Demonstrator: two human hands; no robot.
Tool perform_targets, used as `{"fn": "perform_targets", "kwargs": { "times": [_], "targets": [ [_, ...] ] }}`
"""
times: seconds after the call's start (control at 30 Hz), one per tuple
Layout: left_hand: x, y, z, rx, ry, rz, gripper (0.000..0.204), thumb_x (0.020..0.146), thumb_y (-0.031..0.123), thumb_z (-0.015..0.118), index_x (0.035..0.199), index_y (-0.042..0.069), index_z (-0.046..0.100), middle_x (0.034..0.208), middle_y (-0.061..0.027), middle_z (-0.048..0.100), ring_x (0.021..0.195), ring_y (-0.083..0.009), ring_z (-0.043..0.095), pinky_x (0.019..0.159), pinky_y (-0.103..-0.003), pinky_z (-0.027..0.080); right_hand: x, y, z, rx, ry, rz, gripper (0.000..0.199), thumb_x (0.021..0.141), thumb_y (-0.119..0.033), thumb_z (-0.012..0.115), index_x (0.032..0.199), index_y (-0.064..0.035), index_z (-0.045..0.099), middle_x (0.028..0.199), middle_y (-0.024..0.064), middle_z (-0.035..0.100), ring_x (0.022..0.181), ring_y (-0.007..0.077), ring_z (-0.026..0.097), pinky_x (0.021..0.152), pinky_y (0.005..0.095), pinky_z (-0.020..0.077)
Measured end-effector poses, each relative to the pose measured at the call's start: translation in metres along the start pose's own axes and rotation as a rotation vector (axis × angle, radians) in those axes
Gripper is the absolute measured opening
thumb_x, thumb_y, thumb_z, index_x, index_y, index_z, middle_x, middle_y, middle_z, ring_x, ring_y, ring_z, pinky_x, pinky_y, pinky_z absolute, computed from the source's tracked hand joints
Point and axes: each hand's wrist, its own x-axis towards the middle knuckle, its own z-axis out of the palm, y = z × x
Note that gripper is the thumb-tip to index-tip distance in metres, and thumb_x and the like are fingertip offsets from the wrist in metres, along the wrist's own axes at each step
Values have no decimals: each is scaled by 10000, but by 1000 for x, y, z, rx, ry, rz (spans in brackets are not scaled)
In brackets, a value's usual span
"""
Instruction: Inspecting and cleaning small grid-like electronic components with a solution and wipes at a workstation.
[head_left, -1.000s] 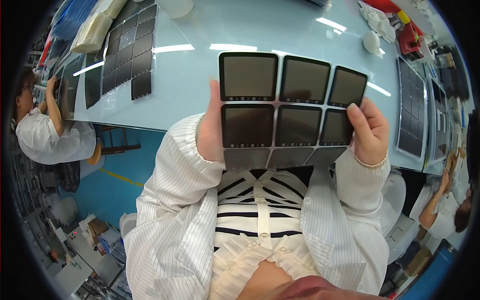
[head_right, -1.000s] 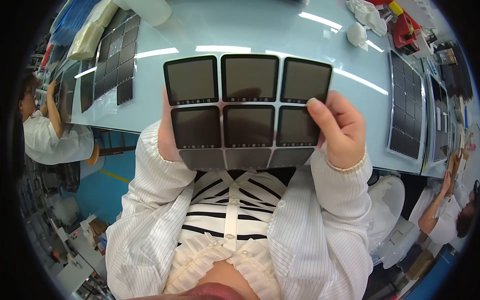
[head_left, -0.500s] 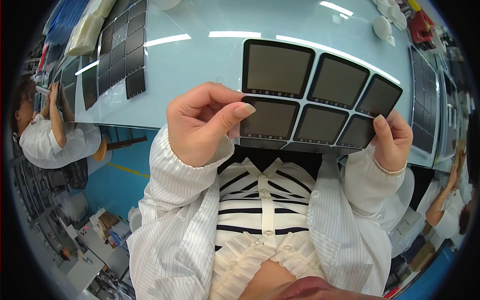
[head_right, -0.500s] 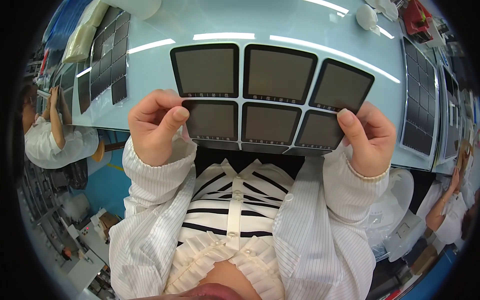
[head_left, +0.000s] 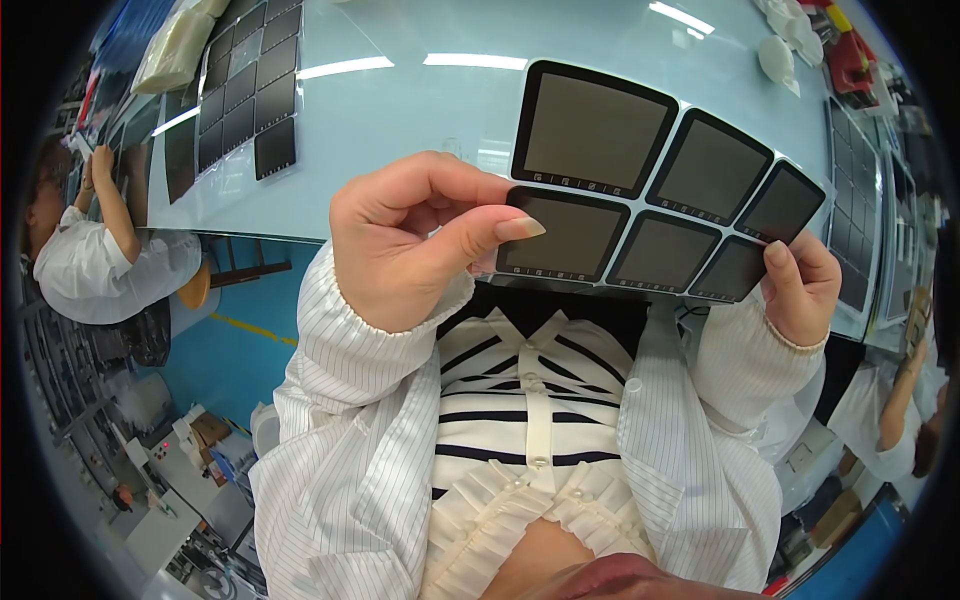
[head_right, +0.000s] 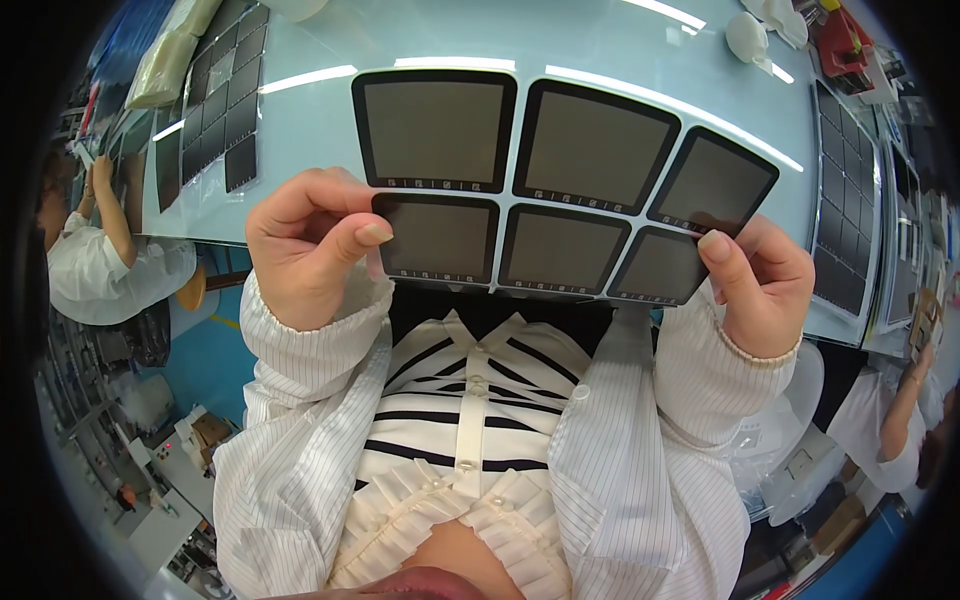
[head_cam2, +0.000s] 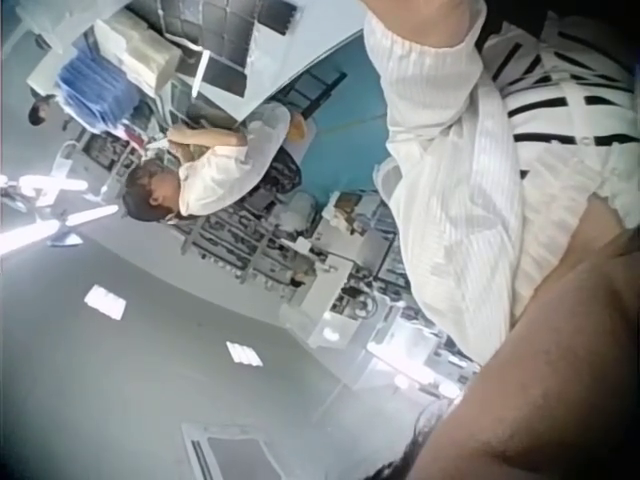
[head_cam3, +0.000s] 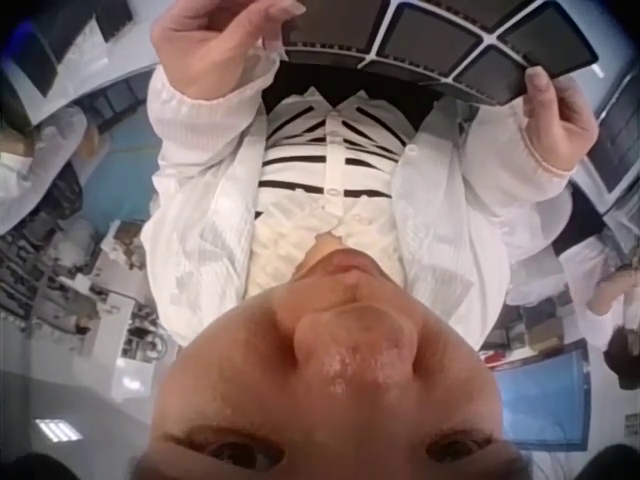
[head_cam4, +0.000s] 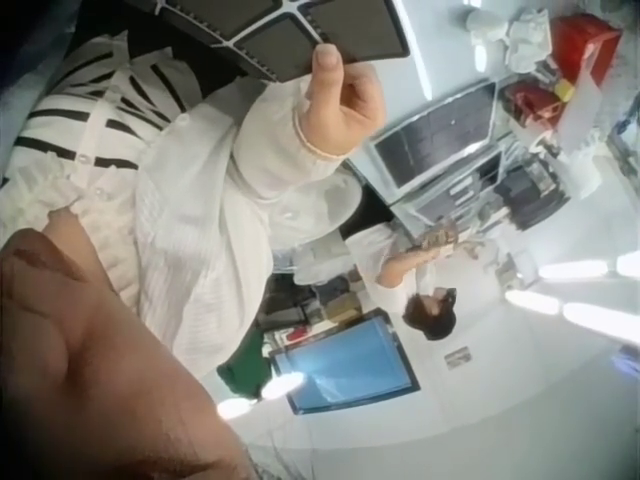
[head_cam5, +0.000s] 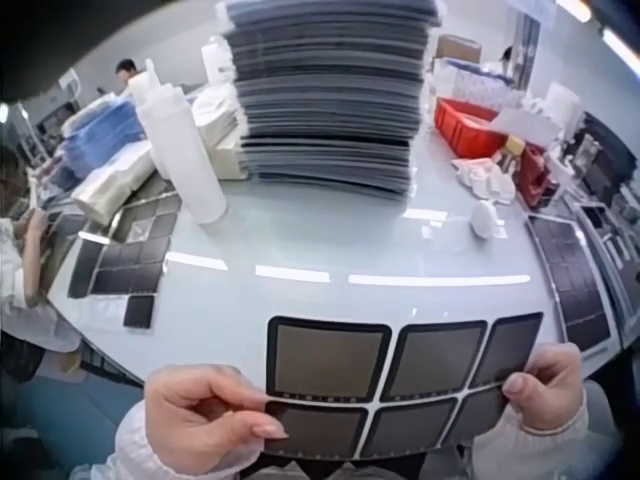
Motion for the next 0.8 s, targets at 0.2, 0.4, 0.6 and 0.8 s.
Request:
{"fn": "perform_targets", "kwargs": {
  "times": [0.2,0.4,0.6,0.8],
  "targets": [
    [-2,2,-2,8,-19,14,115,811,-36,730,902,-58,663,790,-122,702,597,-99,627,539,-200,506,-1,-2,-1,-8,-23,-5,232,866,-195,737,752,-21,634,606,-10,559,480,29,388,493,205,277],
    [-2,3,-2,11,-38,45,112,821,-23,727,909,-52,662,794,-120,697,601,-99,626,543,-200,503,0,-3,-1,6,-17,6,246,863,-190,741,731,-24,617,598,-13,554,477,29,378,492,206,267],
    [-3,5,-3,30,-44,-32,96,857,32,706,905,-38,661,717,-52,649,553,-71,573,510,-183,451,-1,-7,4,28,-11,35,253,856,-170,742,702,-33,596,577,-17,535,479,30,370,498,215,263],
    [-1,3,-3,47,-34,-37,119,905,78,659,914,-40,658,700,-32,631,532,-52,537,490,-177,417,-1,-10,14,37,31,62,246,837,-144,749,679,-34,595,579,-22,536,482,30,369,504,216,257]
  ]
}}
